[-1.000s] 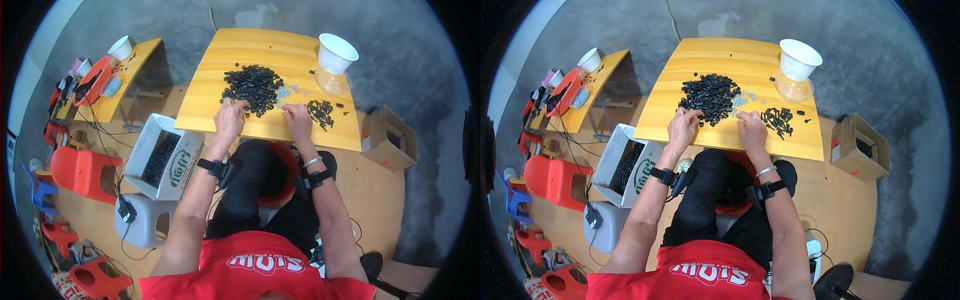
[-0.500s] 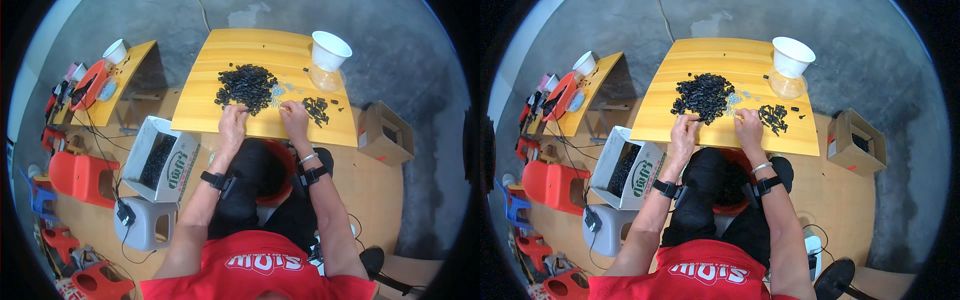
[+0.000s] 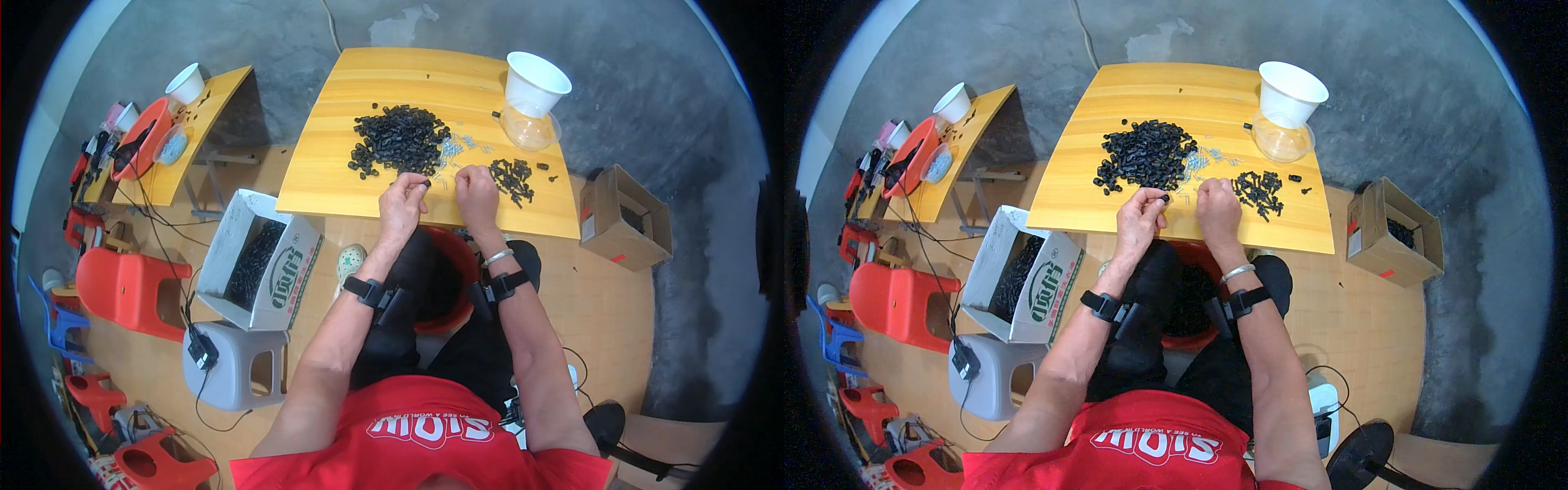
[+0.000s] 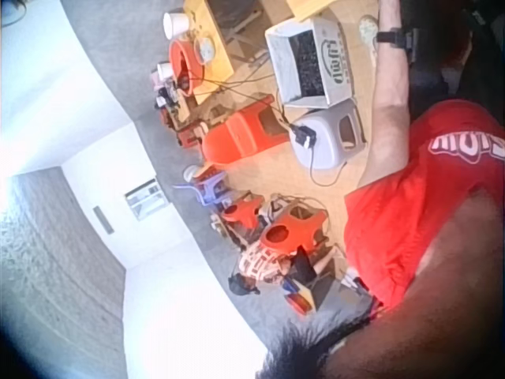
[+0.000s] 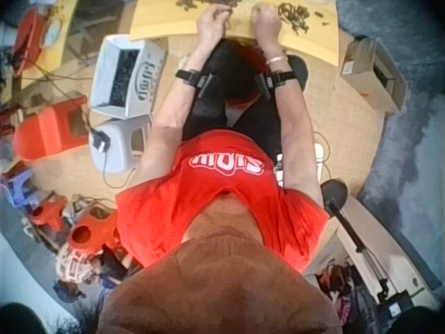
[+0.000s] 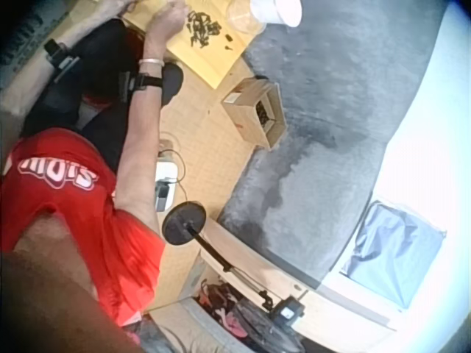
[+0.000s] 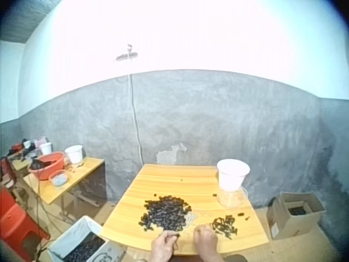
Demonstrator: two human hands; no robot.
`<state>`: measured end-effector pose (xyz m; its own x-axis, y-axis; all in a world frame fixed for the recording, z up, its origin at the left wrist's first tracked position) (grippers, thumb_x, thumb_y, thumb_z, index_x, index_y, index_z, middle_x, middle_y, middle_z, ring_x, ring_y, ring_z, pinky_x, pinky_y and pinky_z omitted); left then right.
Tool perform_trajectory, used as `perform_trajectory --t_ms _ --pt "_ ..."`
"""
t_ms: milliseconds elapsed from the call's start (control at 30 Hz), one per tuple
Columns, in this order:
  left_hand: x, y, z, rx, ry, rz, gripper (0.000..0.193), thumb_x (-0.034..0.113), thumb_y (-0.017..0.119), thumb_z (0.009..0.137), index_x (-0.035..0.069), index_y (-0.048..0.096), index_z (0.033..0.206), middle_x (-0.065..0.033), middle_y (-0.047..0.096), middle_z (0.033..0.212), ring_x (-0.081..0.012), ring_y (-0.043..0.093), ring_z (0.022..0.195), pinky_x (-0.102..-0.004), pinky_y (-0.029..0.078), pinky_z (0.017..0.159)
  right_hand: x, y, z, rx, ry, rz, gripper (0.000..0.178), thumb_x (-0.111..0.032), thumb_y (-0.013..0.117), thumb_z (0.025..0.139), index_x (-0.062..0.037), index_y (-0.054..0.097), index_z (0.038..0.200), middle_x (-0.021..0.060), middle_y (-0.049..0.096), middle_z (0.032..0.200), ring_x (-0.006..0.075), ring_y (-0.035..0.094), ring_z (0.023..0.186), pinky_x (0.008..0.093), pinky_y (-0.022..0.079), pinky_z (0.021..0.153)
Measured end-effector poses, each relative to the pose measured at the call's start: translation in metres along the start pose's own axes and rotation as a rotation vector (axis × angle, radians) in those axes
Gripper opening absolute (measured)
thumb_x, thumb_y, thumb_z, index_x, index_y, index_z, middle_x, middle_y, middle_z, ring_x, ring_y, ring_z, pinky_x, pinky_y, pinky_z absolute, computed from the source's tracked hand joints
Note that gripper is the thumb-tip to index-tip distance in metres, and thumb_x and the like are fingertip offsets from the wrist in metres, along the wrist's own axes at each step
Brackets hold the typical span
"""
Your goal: Sorting and assembling small black plastic components on a wooden table.
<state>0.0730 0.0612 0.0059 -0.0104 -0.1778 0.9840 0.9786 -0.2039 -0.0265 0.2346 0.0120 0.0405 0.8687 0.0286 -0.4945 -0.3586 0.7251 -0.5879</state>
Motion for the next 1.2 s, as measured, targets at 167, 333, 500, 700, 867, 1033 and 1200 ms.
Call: perform_trajectory --t_ms 167,333,500,700,867,1033,1200 --pt "-0.002 0.006 0.0 -0.041 -0.023 0.053 0.012 0.005 0.056 0.085 0.003 0.061 0.096 0.0009 0.057 0.064 -0.0044 0.049 0.05 -0.0189 0.038 0.043 0.007 -0.002 -0.002 -0.091 0.085 0.305 0.008 -0.01 0.06 0.078 -0.0021 0.059 0.079 0.0121 0.059 0.077 0.0255 0.058 0.063 0.0344 0.047 0.056" --pt "-0.004 0.009 -0.001 -0.078 -0.054 0.033 0.015 0.005 0.056 0.085 0.005 0.062 0.099 0.0018 0.054 0.058 -0.0043 0.048 0.049 -0.0188 0.037 0.042 -0.006 0.008 -0.01 -0.299 0.213 0.542 0.012 -0.012 0.06 0.08 0.0 0.059 0.081 0.0112 0.059 0.076 0.0204 0.057 0.059 0.0295 0.046 0.056" --pt "-0.002 0.009 -0.003 -0.09 -0.078 0.048 0.015 0.005 0.055 0.085 0.006 0.063 0.098 0.0022 0.053 0.056 -0.0041 0.048 0.049 -0.0187 0.037 0.042 -0.013 0.009 -0.008 -0.378 0.211 0.567 0.014 -0.013 0.06 0.08 0.0012 0.058 0.08 0.012 0.058 0.073 0.0206 0.057 0.058 0.0295 0.045 0.056" --pt "-0.002 0.013 -0.004 -0.13 -0.052 0.069 0.014 0.004 0.055 0.085 0.007 0.064 0.096 0.0027 0.053 0.058 -0.0041 0.048 0.05 -0.0184 0.039 0.044 -0.015 0.011 -0.006 -0.417 0.157 0.512 0.017 -0.015 0.06 0.08 0.0019 0.057 0.078 0.0141 0.058 0.069 0.0246 0.057 0.06 0.034 0.045 0.057" --pt "-0.002 0.01 -0.004 -0.137 -0.036 0.087 0.013 0.003 0.056 0.085 0.007 0.064 0.094 0.0029 0.054 0.06 -0.004 0.05 0.051 -0.0186 0.039 0.044 -0.021 0.017 -0.003 -0.483 0.147 0.499 0.018 -0.015 0.061 0.08 0.002 0.058 0.077 0.0133 0.059 0.065 0.0227 0.058 0.058 0.0326 0.045 0.056" --pt "0.0 0.011 -0.004 -0.138 -0.045 0.046 0.012 0.003 0.056 0.085 0.007 0.064 0.092 0.0028 0.055 0.061 -0.0038 0.05 0.052 -0.0185 0.039 0.045 -0.018 0.02 -0.007 -0.461 0.231 0.564 0.019 -0.017 0.062 0.081 0.001 0.06 0.076 0.01 0.06 0.062 0.0158 0.057 0.053 0.0279 0.045 0.051" --pt "-0.007 0.006 -0.001 -0.13 -0.059 -0.02 0.012 0.002 0.055 0.085 0.005 0.063 0.093 0.0024 0.058 0.067 -0.004 0.05 0.051 -0.0185 0.039 0.045 -0.022 0.02 -0.007 -0.393 0.265 0.606 0.019 -0.017 0.061 0.082 0.001 0.06 0.076 0.0081 0.059 0.06 0.0141 0.055 0.049 0.0271 0.044 0.049"
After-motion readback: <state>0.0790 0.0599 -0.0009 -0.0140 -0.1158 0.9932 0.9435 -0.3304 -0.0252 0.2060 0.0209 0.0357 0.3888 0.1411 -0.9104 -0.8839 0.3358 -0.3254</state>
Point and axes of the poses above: each hand's wrist, its own z-axis towards the middle knuckle, its own y-axis out of the palm, x = y × z, the point moved 10 cm from there along z, towards the middle knuckle
